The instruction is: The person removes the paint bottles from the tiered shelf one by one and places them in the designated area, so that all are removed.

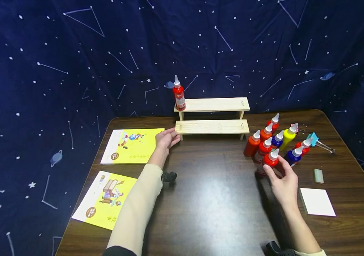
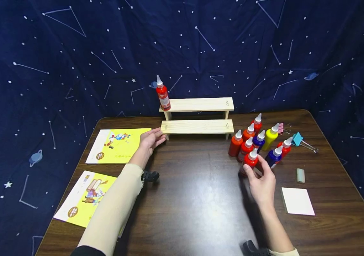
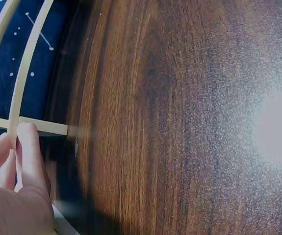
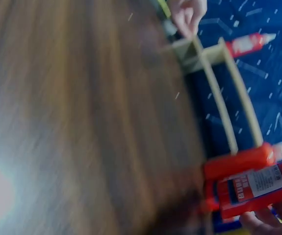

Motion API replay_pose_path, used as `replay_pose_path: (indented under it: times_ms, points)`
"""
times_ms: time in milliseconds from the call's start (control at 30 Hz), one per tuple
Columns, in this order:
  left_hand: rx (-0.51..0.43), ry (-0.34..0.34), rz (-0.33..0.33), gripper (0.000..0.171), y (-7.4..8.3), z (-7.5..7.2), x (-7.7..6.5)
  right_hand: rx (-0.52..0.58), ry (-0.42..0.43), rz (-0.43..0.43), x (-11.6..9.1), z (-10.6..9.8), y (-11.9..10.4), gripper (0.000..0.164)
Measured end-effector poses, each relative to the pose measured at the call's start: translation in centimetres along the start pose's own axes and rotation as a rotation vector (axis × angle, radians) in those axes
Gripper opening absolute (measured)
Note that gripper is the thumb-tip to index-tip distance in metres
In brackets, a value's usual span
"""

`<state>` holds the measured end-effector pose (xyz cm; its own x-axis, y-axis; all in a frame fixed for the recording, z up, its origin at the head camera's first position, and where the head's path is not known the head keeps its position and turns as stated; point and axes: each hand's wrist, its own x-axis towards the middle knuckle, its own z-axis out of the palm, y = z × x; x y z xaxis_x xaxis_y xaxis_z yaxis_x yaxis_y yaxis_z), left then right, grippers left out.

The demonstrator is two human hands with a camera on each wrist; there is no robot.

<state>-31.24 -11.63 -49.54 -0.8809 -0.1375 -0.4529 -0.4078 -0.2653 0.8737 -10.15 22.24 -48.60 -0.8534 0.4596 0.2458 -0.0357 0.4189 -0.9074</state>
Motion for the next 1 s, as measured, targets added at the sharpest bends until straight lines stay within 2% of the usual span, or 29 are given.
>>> replay_pose_path:
  times_ms: [100,300,567,733,1000]
  points:
    - [0.0,0.004,-0.002,0.027,0.1,-0.1,0.0,-0.05,0.04,0.013,0.3,-0.5,1.2,0.052]
    - [0.001,0.005,-0.001,0.028,0.1,-0.1,0.1,-0.113,0.086,0.023,1.3,-0.6,1.8,0.054]
    - [-0.013,-0.005,0.003,0.027,0.1,-0.1,0.0,-0.11,0.134,0.034,1.7,0.1,2.5,0.053]
    - [-0.012,-0.004,0.006,0.028,0.1,-0.1,-0.1,-0.124,0.133,0.049,1.8,0.3,2.7,0.053]
    - [-0.003,0.005,-0.004,0.028,0.1,0.0,-0.2,-0.083,0.125,0.095,1.7,0.0,2.2,0.054]
